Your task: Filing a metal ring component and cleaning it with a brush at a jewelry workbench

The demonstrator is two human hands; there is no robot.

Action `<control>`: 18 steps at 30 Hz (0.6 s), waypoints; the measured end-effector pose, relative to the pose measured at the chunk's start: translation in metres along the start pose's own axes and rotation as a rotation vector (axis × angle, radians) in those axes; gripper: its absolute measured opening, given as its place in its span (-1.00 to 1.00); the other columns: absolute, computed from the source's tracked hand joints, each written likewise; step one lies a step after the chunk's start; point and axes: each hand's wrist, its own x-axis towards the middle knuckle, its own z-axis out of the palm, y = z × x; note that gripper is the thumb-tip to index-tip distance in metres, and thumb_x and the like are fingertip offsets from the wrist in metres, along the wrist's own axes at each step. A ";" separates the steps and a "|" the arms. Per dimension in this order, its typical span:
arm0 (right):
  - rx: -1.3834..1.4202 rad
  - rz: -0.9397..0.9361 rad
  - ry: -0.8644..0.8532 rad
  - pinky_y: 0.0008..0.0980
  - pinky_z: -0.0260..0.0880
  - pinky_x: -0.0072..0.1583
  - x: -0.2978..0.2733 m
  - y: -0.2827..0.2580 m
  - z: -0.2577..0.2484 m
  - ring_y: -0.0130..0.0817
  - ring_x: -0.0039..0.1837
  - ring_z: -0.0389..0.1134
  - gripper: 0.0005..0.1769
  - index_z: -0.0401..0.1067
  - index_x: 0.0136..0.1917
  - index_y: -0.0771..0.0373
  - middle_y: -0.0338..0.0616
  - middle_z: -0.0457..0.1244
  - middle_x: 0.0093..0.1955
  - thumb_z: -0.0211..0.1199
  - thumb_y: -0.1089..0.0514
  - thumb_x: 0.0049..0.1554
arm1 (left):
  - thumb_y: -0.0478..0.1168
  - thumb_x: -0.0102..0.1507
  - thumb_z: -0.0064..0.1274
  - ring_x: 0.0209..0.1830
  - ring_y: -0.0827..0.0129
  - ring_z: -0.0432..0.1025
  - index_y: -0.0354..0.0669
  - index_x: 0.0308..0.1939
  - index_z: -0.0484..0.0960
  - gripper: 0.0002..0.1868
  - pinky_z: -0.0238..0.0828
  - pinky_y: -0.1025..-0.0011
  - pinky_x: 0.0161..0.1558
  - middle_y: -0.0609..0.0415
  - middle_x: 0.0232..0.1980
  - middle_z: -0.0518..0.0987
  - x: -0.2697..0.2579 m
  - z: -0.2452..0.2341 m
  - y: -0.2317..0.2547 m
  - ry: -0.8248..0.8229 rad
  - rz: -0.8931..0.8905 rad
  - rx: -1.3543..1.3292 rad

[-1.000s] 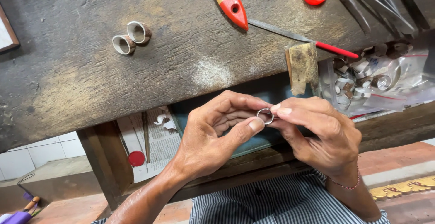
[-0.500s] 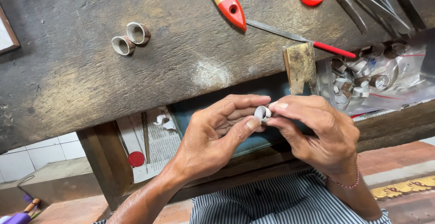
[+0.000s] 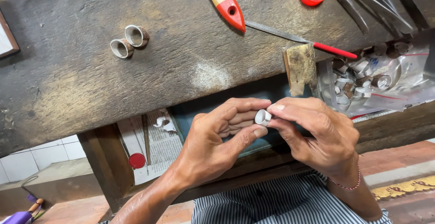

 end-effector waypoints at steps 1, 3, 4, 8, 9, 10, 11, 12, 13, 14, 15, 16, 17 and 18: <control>-0.005 -0.001 -0.009 -0.40 0.55 0.09 0.000 0.000 0.000 -0.21 0.02 0.54 -0.75 0.40 0.13 0.32 0.02 0.43 0.04 0.37 0.27 0.22 | -0.34 0.33 0.09 0.17 0.35 0.58 -0.30 0.24 0.50 -0.61 0.54 0.46 0.30 -0.05 0.14 0.65 0.000 0.000 0.000 0.008 0.010 0.018; -0.008 0.001 -0.017 -0.41 0.54 0.09 0.000 0.001 -0.001 -0.22 0.04 0.54 -0.75 0.40 0.14 0.32 0.01 0.44 0.04 0.36 0.27 0.22 | -0.37 0.33 0.10 0.14 0.36 0.60 -0.30 0.23 0.50 -0.62 0.57 0.48 0.27 -0.06 0.09 0.68 0.000 0.001 0.000 0.016 0.019 0.036; 0.002 0.005 -0.016 -0.40 0.55 0.09 0.000 0.001 0.000 -0.20 0.04 0.54 -0.76 0.40 0.13 0.33 0.02 0.43 0.04 0.35 0.28 0.22 | -0.37 0.32 0.10 0.13 0.36 0.61 -0.29 0.24 0.48 -0.61 0.57 0.47 0.28 -0.07 0.09 0.68 0.000 0.001 0.001 0.013 0.031 0.061; 0.011 0.027 -0.032 -0.40 0.54 0.09 -0.002 0.001 -0.002 -0.21 0.05 0.53 -0.83 0.41 0.14 0.32 0.03 0.43 0.06 0.25 0.28 0.26 | -0.38 0.29 0.18 0.04 0.42 0.65 -0.25 0.17 0.52 -0.63 0.61 0.53 0.23 -0.04 0.02 0.72 0.001 0.005 -0.001 0.066 0.094 0.211; 0.010 0.029 -0.031 -0.40 0.54 0.09 -0.002 0.001 -0.002 -0.21 0.05 0.53 -0.83 0.41 0.14 0.32 0.03 0.43 0.06 0.25 0.28 0.26 | -0.38 0.29 0.18 0.04 0.42 0.65 -0.25 0.17 0.52 -0.63 0.61 0.53 0.23 -0.04 0.02 0.72 0.001 0.006 -0.001 0.064 0.093 0.211; -0.001 0.038 -0.027 -0.40 0.53 0.09 -0.002 0.001 -0.002 -0.21 0.05 0.53 -0.83 0.41 0.14 0.32 0.01 0.43 0.06 0.25 0.29 0.27 | -0.37 0.28 0.19 -0.01 0.41 0.66 -0.27 0.13 0.53 -0.66 0.65 0.53 0.17 -0.06 -0.01 0.73 0.001 0.007 -0.002 0.096 0.099 0.193; -0.013 0.045 -0.022 -0.39 0.52 0.09 -0.003 0.002 -0.001 -0.21 0.06 0.53 -0.84 0.41 0.14 0.31 0.00 0.43 0.06 0.24 0.29 0.28 | -0.36 0.27 0.20 -0.07 0.40 0.68 -0.29 0.08 0.54 -0.68 0.68 0.53 0.12 -0.08 -0.03 0.73 0.000 0.007 -0.002 0.128 0.105 0.175; -0.013 0.046 -0.021 -0.39 0.52 0.09 -0.001 0.000 -0.001 -0.21 0.06 0.53 -0.84 0.41 0.14 0.31 0.00 0.43 0.06 0.24 0.29 0.28 | -0.36 0.27 0.20 -0.07 0.40 0.68 -0.29 0.08 0.54 -0.68 0.68 0.53 0.12 -0.08 -0.03 0.73 0.000 0.007 -0.001 0.127 0.105 0.176; 0.002 0.047 -0.011 -0.40 0.53 0.09 0.001 0.000 0.000 -0.22 0.04 0.53 -0.85 0.42 0.12 0.32 -0.01 0.43 0.04 0.26 0.31 0.27 | -0.35 0.26 0.21 -0.08 0.41 0.68 -0.28 0.07 0.54 -0.68 0.68 0.55 0.10 -0.08 -0.04 0.74 0.000 0.007 -0.001 0.146 0.082 0.178; 0.018 0.048 -0.001 -0.41 0.53 0.08 0.003 -0.001 0.000 -0.23 0.02 0.53 -0.85 0.42 0.11 0.33 -0.02 0.43 0.02 0.27 0.33 0.25 | -0.33 0.24 0.22 -0.09 0.41 0.69 -0.26 0.06 0.54 -0.68 0.68 0.57 0.09 -0.07 -0.05 0.75 0.000 0.007 0.000 0.165 0.060 0.180; 0.019 0.049 -0.001 -0.41 0.53 0.08 0.002 -0.002 0.000 -0.23 0.02 0.53 -0.85 0.42 0.11 0.33 -0.02 0.43 0.02 0.27 0.33 0.25 | -0.33 0.24 0.22 -0.09 0.41 0.69 -0.26 0.06 0.54 -0.68 0.68 0.57 0.09 -0.07 -0.05 0.75 0.000 0.007 0.000 0.166 0.059 0.181; 0.011 0.046 -0.009 -0.41 0.53 0.09 0.002 -0.002 -0.001 -0.23 0.02 0.52 -0.85 0.42 0.11 0.33 -0.02 0.43 0.03 0.26 0.32 0.26 | -0.33 0.25 0.22 -0.10 0.41 0.69 -0.27 0.06 0.54 -0.68 0.68 0.56 0.08 -0.08 -0.06 0.75 0.000 0.007 0.000 0.164 0.056 0.159; 0.003 0.043 -0.017 -0.41 0.53 0.09 0.002 -0.002 -0.001 -0.24 0.02 0.52 -0.85 0.42 0.12 0.33 -0.02 0.43 0.03 0.25 0.32 0.27 | -0.34 0.25 0.21 -0.11 0.40 0.69 -0.28 0.05 0.54 -0.68 0.69 0.56 0.08 -0.09 -0.06 0.75 0.000 0.007 0.000 0.162 0.053 0.138; 0.006 0.041 -0.017 -0.41 0.53 0.09 0.002 -0.001 -0.001 -0.24 0.02 0.52 -0.85 0.42 0.12 0.33 -0.02 0.43 0.03 0.25 0.32 0.27 | -0.34 0.25 0.21 -0.11 0.40 0.69 -0.28 0.05 0.54 -0.68 0.69 0.56 0.08 -0.09 -0.06 0.75 0.000 0.006 0.000 0.165 0.053 0.140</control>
